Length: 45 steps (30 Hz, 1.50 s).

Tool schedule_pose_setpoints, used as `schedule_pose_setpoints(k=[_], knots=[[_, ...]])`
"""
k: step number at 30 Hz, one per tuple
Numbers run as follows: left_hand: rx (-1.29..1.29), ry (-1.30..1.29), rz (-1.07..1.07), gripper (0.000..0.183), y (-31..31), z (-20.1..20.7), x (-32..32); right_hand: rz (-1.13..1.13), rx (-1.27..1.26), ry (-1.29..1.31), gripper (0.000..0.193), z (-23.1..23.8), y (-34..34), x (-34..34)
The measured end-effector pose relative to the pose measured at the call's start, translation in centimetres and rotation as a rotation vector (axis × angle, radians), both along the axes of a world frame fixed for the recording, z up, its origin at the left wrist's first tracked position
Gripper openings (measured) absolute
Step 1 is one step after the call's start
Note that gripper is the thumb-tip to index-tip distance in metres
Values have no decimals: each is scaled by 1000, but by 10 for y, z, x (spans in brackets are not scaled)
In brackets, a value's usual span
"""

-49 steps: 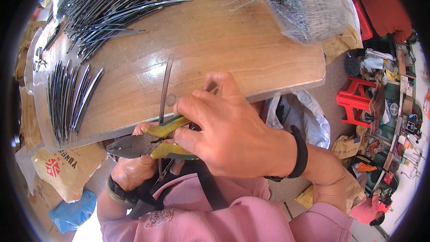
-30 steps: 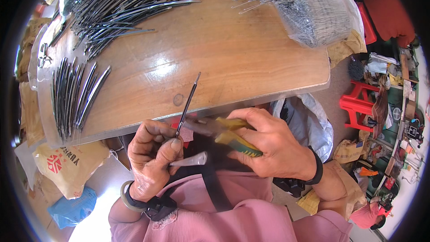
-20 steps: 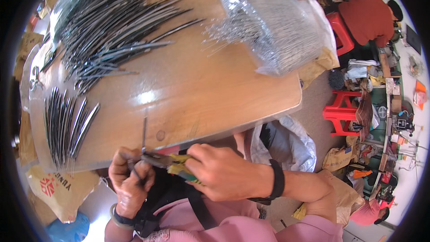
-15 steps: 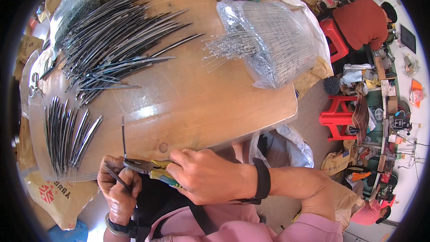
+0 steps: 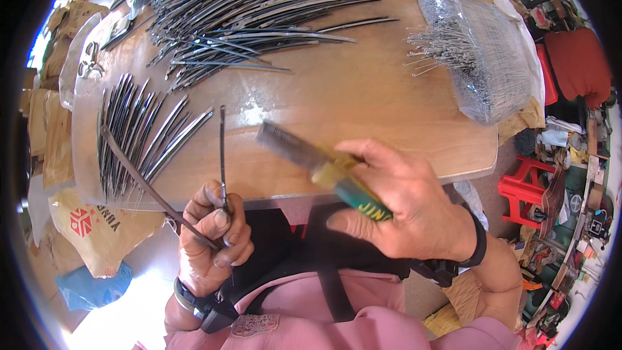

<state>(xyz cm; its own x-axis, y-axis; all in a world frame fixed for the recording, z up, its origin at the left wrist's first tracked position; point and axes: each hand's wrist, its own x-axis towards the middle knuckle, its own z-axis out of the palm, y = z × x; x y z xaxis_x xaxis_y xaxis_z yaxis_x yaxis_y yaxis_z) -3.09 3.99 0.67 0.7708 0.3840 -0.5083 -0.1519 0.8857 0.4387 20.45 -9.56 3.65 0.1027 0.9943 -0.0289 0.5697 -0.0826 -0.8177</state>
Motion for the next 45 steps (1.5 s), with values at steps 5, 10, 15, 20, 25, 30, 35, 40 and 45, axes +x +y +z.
schedule_pose_setpoints(k=[5,10,15,20,25,30,35,40,45], knots=[[40,9,-17,19,-8,0,3,79,21,16,37,-10,-8,-26],[226,75,47,17,-17,-1,0,164,38,-66,38,-11,-10,-40],[335,110,76,13,-25,-13,2,187,31,-205,36,-18,-19,-50],[350,208,80,10,-16,-8,-4,235,77,-229,36,-11,-9,-35],[811,577,311,9,14,-14,-70,16,188,-703,30,16,-19,39],[1778,1017,107,18,58,-29,-89,-28,308,-1041,22,-5,12,100],[1674,859,139,20,66,10,-42,-90,326,-1038,23,6,2,89],[1997,662,109,13,123,5,10,-221,341,-993,20,37,3,73],[2365,767,-195,22,156,-13,59,-589,502,-471,16,57,-23,40]])
